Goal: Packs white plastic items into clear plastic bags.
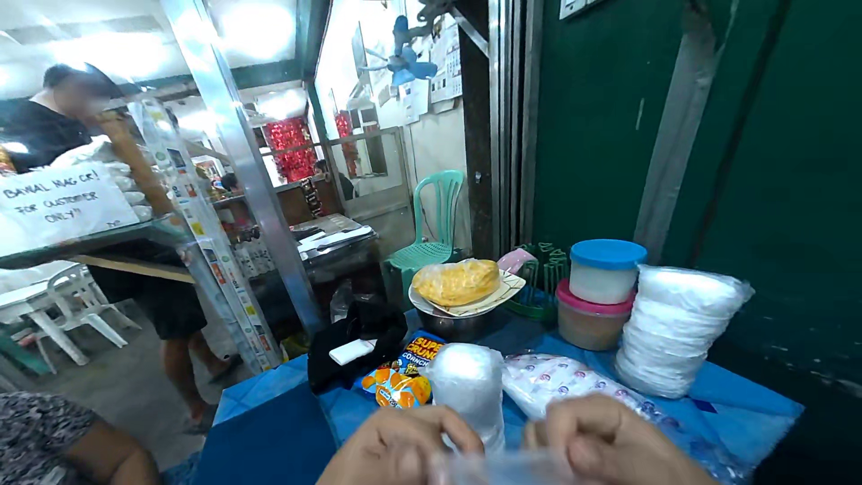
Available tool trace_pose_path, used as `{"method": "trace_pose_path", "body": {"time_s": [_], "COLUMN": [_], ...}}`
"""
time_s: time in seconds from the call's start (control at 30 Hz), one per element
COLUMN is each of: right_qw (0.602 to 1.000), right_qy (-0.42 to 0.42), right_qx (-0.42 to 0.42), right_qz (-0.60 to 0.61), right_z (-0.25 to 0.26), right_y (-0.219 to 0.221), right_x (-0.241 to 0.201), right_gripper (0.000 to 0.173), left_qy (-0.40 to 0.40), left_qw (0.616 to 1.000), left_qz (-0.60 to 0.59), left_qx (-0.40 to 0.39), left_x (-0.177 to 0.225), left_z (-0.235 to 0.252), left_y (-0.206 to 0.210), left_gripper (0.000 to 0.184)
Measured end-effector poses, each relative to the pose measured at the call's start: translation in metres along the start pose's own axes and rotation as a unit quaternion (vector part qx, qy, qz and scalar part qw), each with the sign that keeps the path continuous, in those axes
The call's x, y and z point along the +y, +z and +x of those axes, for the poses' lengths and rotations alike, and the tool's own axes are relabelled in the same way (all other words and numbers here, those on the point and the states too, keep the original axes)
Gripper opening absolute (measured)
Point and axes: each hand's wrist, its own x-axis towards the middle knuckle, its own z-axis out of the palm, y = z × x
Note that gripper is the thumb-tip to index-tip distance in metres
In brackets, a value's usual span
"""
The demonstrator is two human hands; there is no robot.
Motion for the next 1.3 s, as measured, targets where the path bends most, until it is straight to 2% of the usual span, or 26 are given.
{"method": "trace_pose_path", "body": {"time_s": [0.07,0.13,0.2,0.27,0.33,0.4,0.47,0.5,0.6,0.63,0.67,0.73,0.8,0.9,0.97,1.0,1.07,1.13,1.17,1.2,1.3], "right_qw": [0.998,0.986,0.969,0.957,0.943,0.933,0.926,0.924,0.916,0.915,0.914,0.910,0.904,0.906,0.892,0.871,0.795,0.729,0.716,0.716,0.757], "right_qy": [0.040,0.103,0.162,0.223,0.281,0.313,0.326,0.329,0.347,0.353,0.360,0.374,0.383,0.345,0.298,0.271,0.196,0.120,0.090,0.065,0.025], "right_qx": [0.055,0.132,0.175,0.178,0.170,0.162,0.164,0.166,0.179,0.180,0.177,0.177,0.189,0.246,0.326,0.380,0.498,0.567,0.580,0.582,0.562], "right_qz": [0.010,0.023,0.057,0.051,0.048,0.073,0.097,0.101,0.093,0.080,0.061,0.013,-0.009,0.020,0.095,0.151,0.286,0.365,0.378,0.380,0.333], "right_z": [0.028,0.057,0.075,0.077,0.067,0.055,0.048,0.046,0.045,0.045,0.043,0.037,0.030,0.023,0.016,0.012,0.008,0.007,0.008,0.007,0.002], "right_y": [-0.017,-0.026,-0.033,-0.041,-0.044,-0.041,-0.039,-0.039,-0.037,-0.036,-0.036,-0.035,-0.034,-0.031,-0.022,-0.014,0.010,0.041,0.056,0.066,0.072], "right_x": [-0.008,-0.013,-0.009,0.005,0.022,0.037,0.046,0.048,0.052,0.054,0.057,0.065,0.073,0.084,0.092,0.095,0.097,0.093,0.093,0.096,0.115], "right_gripper": [0.018,0.016,0.020,0.019,0.020,0.022,0.024,0.024,0.023,0.021,0.018,0.014,0.013,0.012,0.013,0.014,0.016,0.015,0.014,0.013,0.016], "left_qy": [-0.068,-0.125,-0.180,-0.219,-0.221,-0.178,-0.160,-0.156,-0.136,-0.154,-0.168,-0.174,-0.182,-0.152,-0.131,-0.114,-0.065,-0.026,-0.017,-0.012,-0.008], "left_qw": [0.988,0.954,0.915,0.896,0.892,0.885,0.876,0.870,0.871,0.866,0.864,0.888,0.895,0.875,0.855,0.853,0.852,0.837,0.829,0.828,0.840], "left_qz": [-0.028,0.017,0.079,0.123,0.093,-0.046,-0.162,-0.162,-0.064,-0.056,-0.096,-0.213,-0.233,-0.224,-0.231,-0.235,-0.255,-0.270,-0.261,-0.236,-0.168], "left_qx": [0.132,0.272,0.353,0.365,0.383,0.427,0.424,0.439,0.468,0.472,0.464,0.368,0.333,0.402,0.445,0.451,0.453,0.475,0.495,0.508,0.516], "left_x": [0.005,0.002,-0.015,-0.054,-0.068,-0.068,-0.073,-0.073,-0.065,-0.064,-0.071,-0.107,-0.129,-0.135,-0.135,-0.133,-0.132,-0.135,-0.137,-0.138,-0.141], "left_z": [0.012,0.028,0.038,0.029,0.025,0.026,0.022,0.018,-0.019,-0.024,-0.020,-0.028,-0.034,-0.032,-0.031,-0.031,-0.031,-0.027,-0.024,-0.022,-0.022], "left_y": [-0.005,-0.010,-0.025,-0.054,-0.052,-0.031,-0.024,-0.018,0.011,0.015,0.007,-0.026,-0.036,-0.024,-0.011,-0.004,0.012,0.026,0.031,0.033,0.031], "left_gripper": [0.031,0.020,0.019,0.024,0.028,0.031,0.035,0.032,0.030,0.029,0.032,0.040,0.038,0.036,0.031,0.028,0.035,0.042,0.043,0.045,0.052]}}
